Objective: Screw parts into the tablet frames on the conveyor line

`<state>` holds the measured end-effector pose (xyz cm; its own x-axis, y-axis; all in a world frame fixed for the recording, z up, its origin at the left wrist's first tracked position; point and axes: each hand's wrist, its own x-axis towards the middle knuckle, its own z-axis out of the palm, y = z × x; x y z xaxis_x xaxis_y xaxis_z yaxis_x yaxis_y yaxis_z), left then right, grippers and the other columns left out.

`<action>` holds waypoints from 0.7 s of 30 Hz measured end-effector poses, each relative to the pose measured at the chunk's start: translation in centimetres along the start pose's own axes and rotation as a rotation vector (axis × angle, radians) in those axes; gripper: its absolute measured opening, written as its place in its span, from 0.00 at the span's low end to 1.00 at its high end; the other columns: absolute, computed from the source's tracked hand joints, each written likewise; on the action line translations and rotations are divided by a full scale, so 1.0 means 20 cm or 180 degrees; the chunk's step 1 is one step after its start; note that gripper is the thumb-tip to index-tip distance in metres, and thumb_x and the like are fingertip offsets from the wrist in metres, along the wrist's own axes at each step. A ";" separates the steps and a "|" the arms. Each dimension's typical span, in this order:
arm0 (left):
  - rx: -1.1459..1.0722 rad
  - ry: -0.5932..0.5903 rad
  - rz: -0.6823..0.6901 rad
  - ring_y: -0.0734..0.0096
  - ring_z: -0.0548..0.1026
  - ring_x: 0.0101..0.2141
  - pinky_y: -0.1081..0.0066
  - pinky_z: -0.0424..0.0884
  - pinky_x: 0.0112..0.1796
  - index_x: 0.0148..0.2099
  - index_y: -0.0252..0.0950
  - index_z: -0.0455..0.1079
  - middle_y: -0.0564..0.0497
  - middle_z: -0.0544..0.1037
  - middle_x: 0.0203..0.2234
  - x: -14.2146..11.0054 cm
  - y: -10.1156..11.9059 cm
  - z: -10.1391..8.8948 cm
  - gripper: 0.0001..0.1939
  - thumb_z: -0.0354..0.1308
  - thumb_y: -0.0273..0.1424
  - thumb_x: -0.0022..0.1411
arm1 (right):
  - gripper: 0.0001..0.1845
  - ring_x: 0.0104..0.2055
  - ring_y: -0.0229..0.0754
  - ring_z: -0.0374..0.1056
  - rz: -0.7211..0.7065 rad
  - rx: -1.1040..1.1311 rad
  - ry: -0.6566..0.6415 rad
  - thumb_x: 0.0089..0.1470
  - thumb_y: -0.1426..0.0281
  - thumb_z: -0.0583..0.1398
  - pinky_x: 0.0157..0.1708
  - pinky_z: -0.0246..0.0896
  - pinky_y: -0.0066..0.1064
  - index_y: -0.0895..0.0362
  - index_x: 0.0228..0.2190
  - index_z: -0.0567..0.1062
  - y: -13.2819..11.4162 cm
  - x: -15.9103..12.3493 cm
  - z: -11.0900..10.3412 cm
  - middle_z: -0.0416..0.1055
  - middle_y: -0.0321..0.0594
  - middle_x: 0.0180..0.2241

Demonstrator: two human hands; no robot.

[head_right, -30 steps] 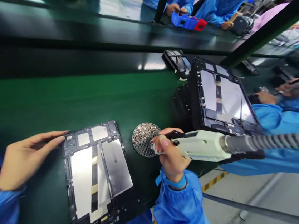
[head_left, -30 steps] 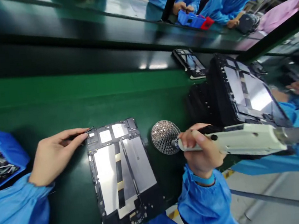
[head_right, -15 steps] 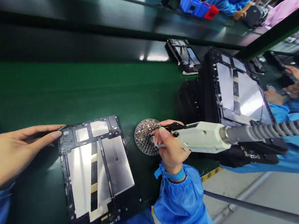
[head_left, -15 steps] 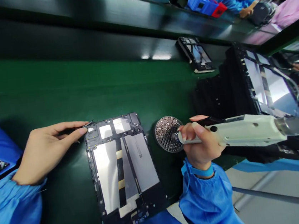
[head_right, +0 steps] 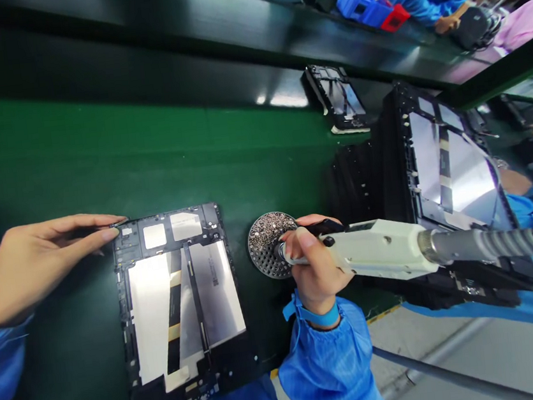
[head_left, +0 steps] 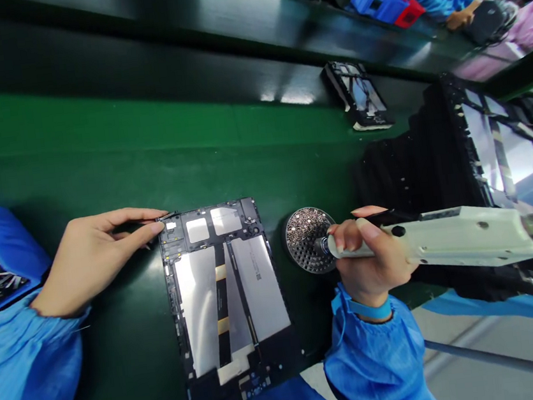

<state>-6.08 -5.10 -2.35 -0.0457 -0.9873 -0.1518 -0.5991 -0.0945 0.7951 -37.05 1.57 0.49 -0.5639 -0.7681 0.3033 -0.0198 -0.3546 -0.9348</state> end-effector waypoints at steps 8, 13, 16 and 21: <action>-0.0149 -0.0205 -0.0422 0.64 0.78 0.35 0.63 0.75 0.44 0.42 0.39 0.79 0.53 0.82 0.37 -0.01 0.07 -0.02 0.24 0.63 0.49 0.49 | 0.04 0.14 0.34 0.58 -0.0088 -0.0042 -0.0036 0.43 0.71 0.61 0.21 0.64 0.29 0.59 0.22 0.71 0.00 0.01 0.01 0.59 0.28 0.12; -0.0228 -0.0276 -0.0278 0.73 0.73 0.27 0.68 0.73 0.37 0.42 0.38 0.78 0.52 0.81 0.38 0.01 0.05 -0.02 0.20 0.60 0.46 0.54 | 0.07 0.13 0.33 0.57 0.0016 -0.0107 0.0114 0.40 0.70 0.61 0.21 0.63 0.29 0.59 0.26 0.74 -0.01 0.02 0.01 0.58 0.27 0.11; -0.0106 -0.0226 0.0165 0.70 0.73 0.30 0.68 0.71 0.38 0.42 0.36 0.78 0.50 0.81 0.37 0.03 0.03 -0.02 0.19 0.59 0.43 0.55 | 0.08 0.13 0.33 0.54 0.0130 -0.0088 0.0146 0.38 0.67 0.60 0.22 0.63 0.28 0.58 0.26 0.73 -0.07 0.02 -0.01 0.56 0.26 0.10; -0.0520 -0.0508 0.0299 0.71 0.75 0.28 0.73 0.73 0.30 0.35 0.31 0.78 0.47 0.79 0.33 0.03 0.02 -0.01 0.12 0.59 0.35 0.56 | 0.10 0.13 0.32 0.52 0.0457 0.0070 -0.0240 0.36 0.65 0.60 0.23 0.63 0.28 0.56 0.25 0.73 -0.18 0.00 0.10 0.54 0.25 0.10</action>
<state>-6.28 -5.69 -1.96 -0.2286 -0.9614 -0.1533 -0.4497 -0.0354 0.8925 -35.29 1.85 4.29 -0.4960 -0.8493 0.1805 0.0753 -0.2492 -0.9655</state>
